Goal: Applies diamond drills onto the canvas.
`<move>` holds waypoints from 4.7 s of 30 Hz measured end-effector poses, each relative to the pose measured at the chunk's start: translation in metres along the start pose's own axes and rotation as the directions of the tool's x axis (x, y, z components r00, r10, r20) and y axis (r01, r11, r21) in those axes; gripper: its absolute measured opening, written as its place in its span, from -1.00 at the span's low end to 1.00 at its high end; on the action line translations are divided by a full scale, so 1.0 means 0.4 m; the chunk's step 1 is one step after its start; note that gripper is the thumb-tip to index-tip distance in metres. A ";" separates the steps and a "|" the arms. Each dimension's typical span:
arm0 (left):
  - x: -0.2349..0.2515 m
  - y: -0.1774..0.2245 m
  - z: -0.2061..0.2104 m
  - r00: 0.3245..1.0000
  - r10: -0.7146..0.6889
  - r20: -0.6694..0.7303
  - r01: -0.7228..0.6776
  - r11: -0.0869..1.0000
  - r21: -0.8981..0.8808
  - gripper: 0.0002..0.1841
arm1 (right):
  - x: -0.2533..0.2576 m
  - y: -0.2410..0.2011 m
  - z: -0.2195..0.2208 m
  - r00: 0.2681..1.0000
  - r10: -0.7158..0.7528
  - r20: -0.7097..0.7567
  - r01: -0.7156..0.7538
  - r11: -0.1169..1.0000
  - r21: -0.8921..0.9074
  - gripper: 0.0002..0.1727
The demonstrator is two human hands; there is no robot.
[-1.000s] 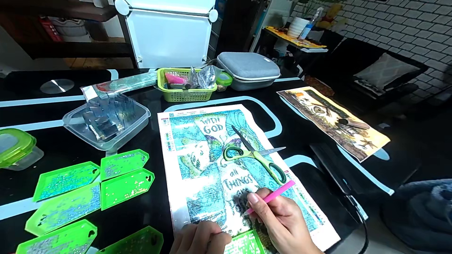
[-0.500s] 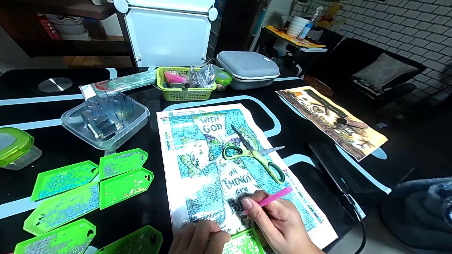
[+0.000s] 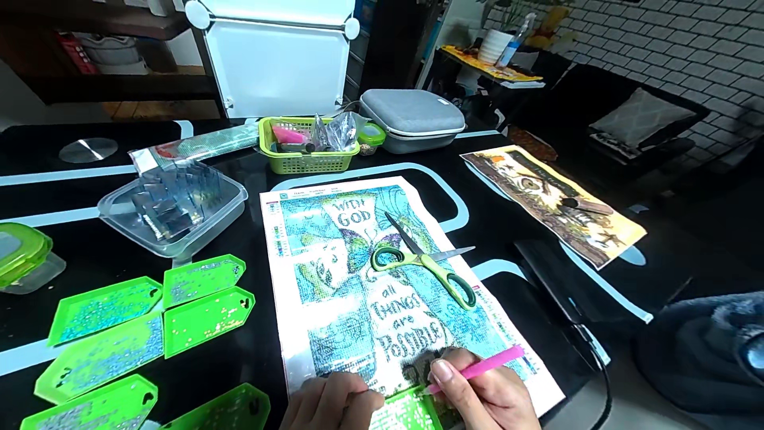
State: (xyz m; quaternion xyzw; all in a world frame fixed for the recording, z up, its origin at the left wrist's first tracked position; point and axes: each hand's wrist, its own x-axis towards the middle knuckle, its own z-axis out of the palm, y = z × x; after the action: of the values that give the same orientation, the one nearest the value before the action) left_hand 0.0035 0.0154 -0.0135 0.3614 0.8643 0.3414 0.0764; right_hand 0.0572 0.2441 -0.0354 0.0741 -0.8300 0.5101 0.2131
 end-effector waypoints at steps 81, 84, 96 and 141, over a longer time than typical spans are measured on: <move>0.000 -0.003 -0.001 1.000 -0.002 -0.002 0.002 1.000 -0.008 -0.51 | 0.094 0.039 0.016 0.997 0.064 -0.046 -0.058 0.990 0.129 -0.68; 0.001 -0.003 -0.001 1.000 -0.005 0.005 0.005 1.000 -0.005 -0.50 | 0.091 0.049 0.020 0.998 0.046 -0.033 -0.043 0.993 0.108 -0.67; 0.000 -0.001 0.000 1.000 -0.009 -0.002 0.009 1.000 -0.009 -0.50 | 0.083 0.055 0.022 1.000 0.004 -0.006 -0.004 0.997 0.082 -0.66; 0.000 -0.006 -0.002 1.000 0.015 0.004 -0.015 1.000 -0.022 -0.51 | -0.019 -0.001 -0.023 0.999 -0.009 0.043 0.007 0.999 0.040 -0.66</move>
State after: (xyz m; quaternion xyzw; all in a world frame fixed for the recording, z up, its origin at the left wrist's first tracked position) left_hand 0.0018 0.0138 -0.0142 0.3676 0.8577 0.3505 0.0797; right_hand 0.0667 0.2512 -0.0346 0.0927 -0.8237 0.5242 0.1955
